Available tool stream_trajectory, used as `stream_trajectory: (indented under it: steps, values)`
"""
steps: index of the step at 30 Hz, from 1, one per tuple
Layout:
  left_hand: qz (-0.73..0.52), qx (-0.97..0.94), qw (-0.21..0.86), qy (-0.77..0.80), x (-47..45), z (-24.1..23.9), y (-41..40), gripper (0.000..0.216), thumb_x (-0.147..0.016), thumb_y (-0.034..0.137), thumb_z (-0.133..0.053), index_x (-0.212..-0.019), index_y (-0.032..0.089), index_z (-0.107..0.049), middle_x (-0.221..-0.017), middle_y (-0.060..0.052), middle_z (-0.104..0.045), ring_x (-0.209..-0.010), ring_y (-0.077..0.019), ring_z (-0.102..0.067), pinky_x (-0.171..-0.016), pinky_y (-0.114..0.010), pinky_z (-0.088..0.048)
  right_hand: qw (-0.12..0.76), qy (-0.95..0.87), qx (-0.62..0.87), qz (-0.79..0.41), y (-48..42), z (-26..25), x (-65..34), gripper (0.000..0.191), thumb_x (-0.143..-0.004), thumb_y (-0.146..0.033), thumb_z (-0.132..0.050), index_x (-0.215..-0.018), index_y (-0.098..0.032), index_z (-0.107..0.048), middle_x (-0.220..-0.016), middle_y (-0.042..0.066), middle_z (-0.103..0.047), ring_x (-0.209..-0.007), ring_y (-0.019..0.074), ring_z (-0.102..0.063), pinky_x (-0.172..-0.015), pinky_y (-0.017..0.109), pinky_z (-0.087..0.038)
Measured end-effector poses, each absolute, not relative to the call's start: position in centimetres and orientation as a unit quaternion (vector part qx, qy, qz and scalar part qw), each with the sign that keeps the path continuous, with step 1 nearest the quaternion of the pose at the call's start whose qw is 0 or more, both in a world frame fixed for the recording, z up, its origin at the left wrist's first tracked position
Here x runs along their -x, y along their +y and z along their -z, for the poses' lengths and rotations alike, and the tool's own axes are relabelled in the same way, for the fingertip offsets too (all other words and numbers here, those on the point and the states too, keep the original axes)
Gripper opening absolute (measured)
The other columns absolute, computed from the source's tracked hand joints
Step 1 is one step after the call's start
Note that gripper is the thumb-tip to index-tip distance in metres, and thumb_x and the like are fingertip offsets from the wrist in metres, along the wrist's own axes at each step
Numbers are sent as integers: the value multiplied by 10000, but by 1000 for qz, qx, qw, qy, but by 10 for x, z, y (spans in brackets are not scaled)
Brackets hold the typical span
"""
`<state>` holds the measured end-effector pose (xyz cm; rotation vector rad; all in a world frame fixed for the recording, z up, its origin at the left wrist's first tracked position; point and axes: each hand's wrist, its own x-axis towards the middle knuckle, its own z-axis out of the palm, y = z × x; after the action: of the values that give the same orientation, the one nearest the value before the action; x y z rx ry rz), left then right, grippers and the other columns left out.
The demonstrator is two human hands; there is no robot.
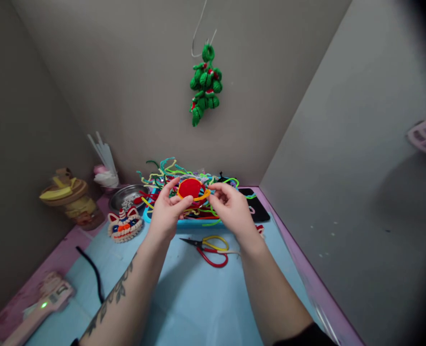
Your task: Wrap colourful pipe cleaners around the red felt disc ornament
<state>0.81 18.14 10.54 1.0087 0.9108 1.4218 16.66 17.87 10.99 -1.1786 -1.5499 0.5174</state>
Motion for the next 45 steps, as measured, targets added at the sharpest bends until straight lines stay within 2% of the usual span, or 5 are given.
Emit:
stream_trajectory:
  steps: [10, 20, 27, 33, 45]
  values:
    - [-600, -447, 534, 394, -10, -105, 180, 842, -586, 303, -798, -1324, 157, -420, -457, 98, -516, -354, -36, -391, -379, -138, -259, 573, -687, 447, -17, 179, -104, -163, 154, -822, -162, -516, -800, -206, -662, -814, 40, -649, -785, 169, -596, -721, 314, -486]
    - [-595, -456, 524, 405, -16, -105, 174, 782, -623, 300, -774, -1311, 157, -430, -531, 68, -567, -369, -37, -404, -363, -143, -268, 638, -611, 433, 175, 183, -77, -153, 151, -814, -147, -549, -863, -223, -670, -742, 52, -638, -709, 174, -585, -688, 340, -501]
    - [-574, -435, 553, 419, -18, -108, 171, 772, -573, 335, -811, -1239, 143, -469, -477, 95, -524, -355, -32, -383, -357, -138, -230, 649, -598, 444, 154, 185, -77, -152, 123, -806, -167, -550, -809, -229, -656, -732, 47, -626, -702, 175, -578, -686, 345, -489]
    - [-592, -425, 547, 412, -20, -110, 169, 725, -594, 312, -804, -1214, 141, -471, -503, 84, -548, -361, -29, -383, -359, -136, -238, 676, -566, 471, -10, 180, -88, -140, 122, -798, -183, -538, -688, -199, -588, -665, -4, -550, -638, 135, -513, -590, 266, -433]
    - [-616, -433, 508, 418, -18, -108, 171, 652, -622, 306, -783, -1181, 155, -483, -524, 70, -573, -360, -30, -399, -369, -135, -263, 662, -630, 403, -49, 185, -87, -150, 100, -811, -131, -522, -849, -207, -574, -881, 37, -654, -815, 157, -622, -686, 288, -502]
